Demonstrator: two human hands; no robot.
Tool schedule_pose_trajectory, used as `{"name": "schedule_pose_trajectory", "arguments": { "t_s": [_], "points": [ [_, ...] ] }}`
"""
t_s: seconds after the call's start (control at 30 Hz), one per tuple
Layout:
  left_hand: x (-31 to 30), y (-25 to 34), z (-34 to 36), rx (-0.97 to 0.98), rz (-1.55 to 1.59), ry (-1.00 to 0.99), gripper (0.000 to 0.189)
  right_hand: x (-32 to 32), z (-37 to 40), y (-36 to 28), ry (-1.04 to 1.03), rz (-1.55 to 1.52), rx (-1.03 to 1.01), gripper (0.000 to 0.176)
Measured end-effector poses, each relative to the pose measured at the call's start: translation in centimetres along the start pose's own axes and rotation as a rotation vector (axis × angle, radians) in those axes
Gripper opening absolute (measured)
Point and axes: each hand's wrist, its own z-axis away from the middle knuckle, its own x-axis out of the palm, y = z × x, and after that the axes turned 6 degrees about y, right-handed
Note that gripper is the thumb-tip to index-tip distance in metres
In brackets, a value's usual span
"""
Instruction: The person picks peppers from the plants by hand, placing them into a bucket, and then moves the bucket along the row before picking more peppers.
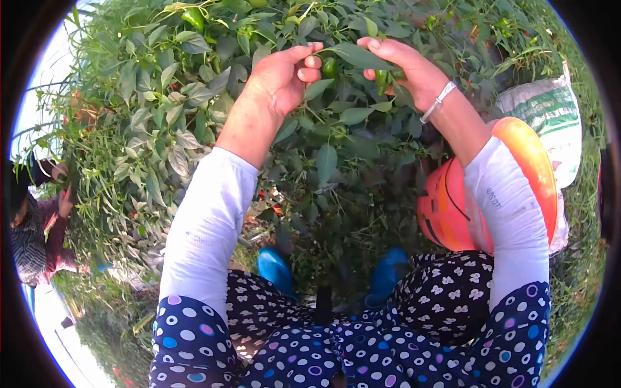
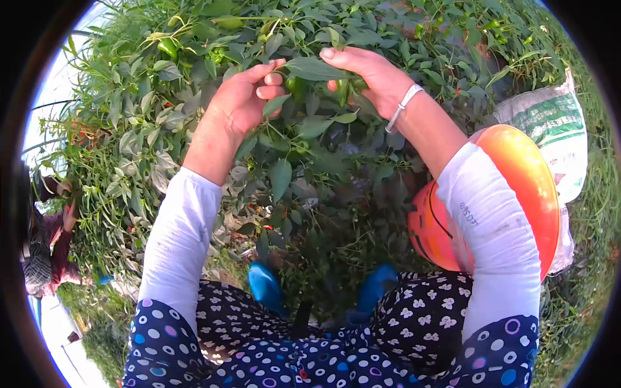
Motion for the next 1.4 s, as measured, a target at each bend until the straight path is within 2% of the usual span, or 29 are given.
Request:
{"name": "schedule_pose_trajectory", "arguments": {
  "t_s": [0.07, 0.13, 0.2, 0.23, 0.27, 0.33, 0.4, 0.47, 0.5, 0.53, 0.6, 0.63, 0.67, 0.73, 0.8, 0.87, 0.93, 1.0, 1.07, 1.13, 1.17, 1.2, 1.23, 1.3, 1.33, 1.37, 1.4],
  "points": [
    [-0.8, -0.2, -1.1, -0.014, -0.01, -0.219, 0.025, 0.2, -3.5, 2.8, -0.176, 0.338, -0.211, 0.047],
    [0.5, -0.3, -0.4, 0.031, 0.071, 0.001, 0.025, 2.6, -1.8, 0.9, -0.214, 0.292, -0.199, 0.051],
    [0.1, 0.1, 0.2, 0.05, 0.034, -0.035, 0.023, 3.2, -1.3, 0.1, -0.153, 0.44, -0.08, 0.052],
    [-0.1, 0.1, 0.3, 0.072, -0.006, -0.077, 0.02, 3.3, -2.1, 1.5, -0.077, 0.376, -0.165, 0.038],
    [-0.3, 0.0, 0.2, 0.072, -0.002, -0.074, 0.02, 3.2, -2.2, 1.3, -0.08, 0.378, -0.163, 0.038],
    [-0.7, -0.5, -0.1, 0.051, -0.049, -0.042, 0.013, 2.8, -2.3, 1.0, -0.229, 0.45, -0.021, 0.039],
    [-0.6, -1.0, 0.1, 0.055, -0.077, -0.046, 0.013, 3.5, -0.9, -0.5, -0.208, 0.525, 0.026, 0.029],
    [0.2, -1.7, 0.6, 0.051, -0.105, -0.055, 0.016, 4.4, 1.7, -3.9, -0.206, 0.709, 0.059, 0.03],
    [1.0, -1.8, 0.9, 0.035, -0.086, -0.032, 0.016, 3.1, 0.3, -2.2, -0.254, 0.647, -0.104, 0.031],
    [1.7, -1.9, 1.3, 0.022, -0.066, -0.007, 0.017, 2.5, 0.7, -2.4, -0.251, 0.65, -0.103, 0.031],
    [2.6, -2.5, 1.0, -0.033, -0.032, -0.058, 0.014, 2.1, 1.5, -3.4, -0.146, 1.054, -0.135, 0.031],
    [3.1, -3.0, 1.1, -0.05, -0.017, -0.056, 0.013, 2.3, 2.2, -3.4, -0.026, 1.166, -0.126, 0.028],
    [3.7, -3.6, 1.3, -0.072, -0.004, -0.056, 0.011, 2.2, 2.1, -3.2, -0.022, 1.167, -0.122, 0.028],
    [4.5, -4.4, 0.9, -0.103, 0.009, -0.06, 0.009, 1.7, 1.4, -2.6, 0.035, 1.678, -0.331, 0.027],
    [5.2, -4.4, 0.6, -0.095, 0.063, -0.061, 0.007, 1.9, 1.3, -2.7, 0.09, 1.625, -0.408, 0.025],
    [5.7, -4.3, 0.4, -0.075, 0.099, -0.017, 0.007, 2.5, 0.7, -3.3, 0.172, 1.632, -0.296, 0.026],
    [5.9, -3.7, 0.2, -0.053, 0.133, 0.024, 0.007, 1.5, -1.2, -2.8, 0.198, 1.661, -0.287, 0.029],
    [5.1, -2.8, 0.0, -0.013, 0.098, -0.036, 0.006, -1.1, -1.8, -3.0, 0.395, 1.901, -0.228, 0.029],
    [3.6, -0.9, 0.1, -0.063, 0.19, -0.06, 0.017, -5.2, -1.1, -4.1, 0.367, 1.701, -0.15, 0.027],
    [1.3, 0.4, 0.2, -0.111, 0.192, -0.162, 0.017, -7.1, 2.7, -5.4, 0.442, 1.187, -0.122, 0.025],
    [0.6, 1.0, 0.7, -0.103, 0.202, -0.201, 0.016, -8.6, 4.9, -6.4, 0.327, 1.034, -0.128, 0.025],
    [-0.5, 1.7, 0.5, -0.134, 0.273, -0.268, 0.018, -9.2, 7.7, -7.2, 0.318, 0.918, -0.153, 0.024],
    [-1.5, 2.3, 0.0, -0.147, 0.326, -0.298, 0.02, -10.0, 10.4, -8.5, 0.263, 0.938, -0.041, 0.021],
    [-3.6, 3.4, -1.2, -0.152, 0.379, -0.327, 0.023, -10.4, 15.8, -9.6, 0.31, 0.914, 0.164, 0.022],
    [-4.4, 3.7, -1.8, -0.18, 0.443, -0.464, 0.023, -13.1, 18.2, -7.6, 0.468, 0.845, 0.055, 0.024],
    [-4.8, 3.8, -2.2, -0.211, 0.507, -0.601, 0.024, -15.4, 20.3, -7.4, 0.482, 0.882, 0.194, 0.029],
    [-4.7, 3.8, -2.3, -0.214, 0.508, -0.602, 0.024, -15.2, 20.3, -9.1, 0.271, 1.217, 0.477, 0.038]
  ]
}}
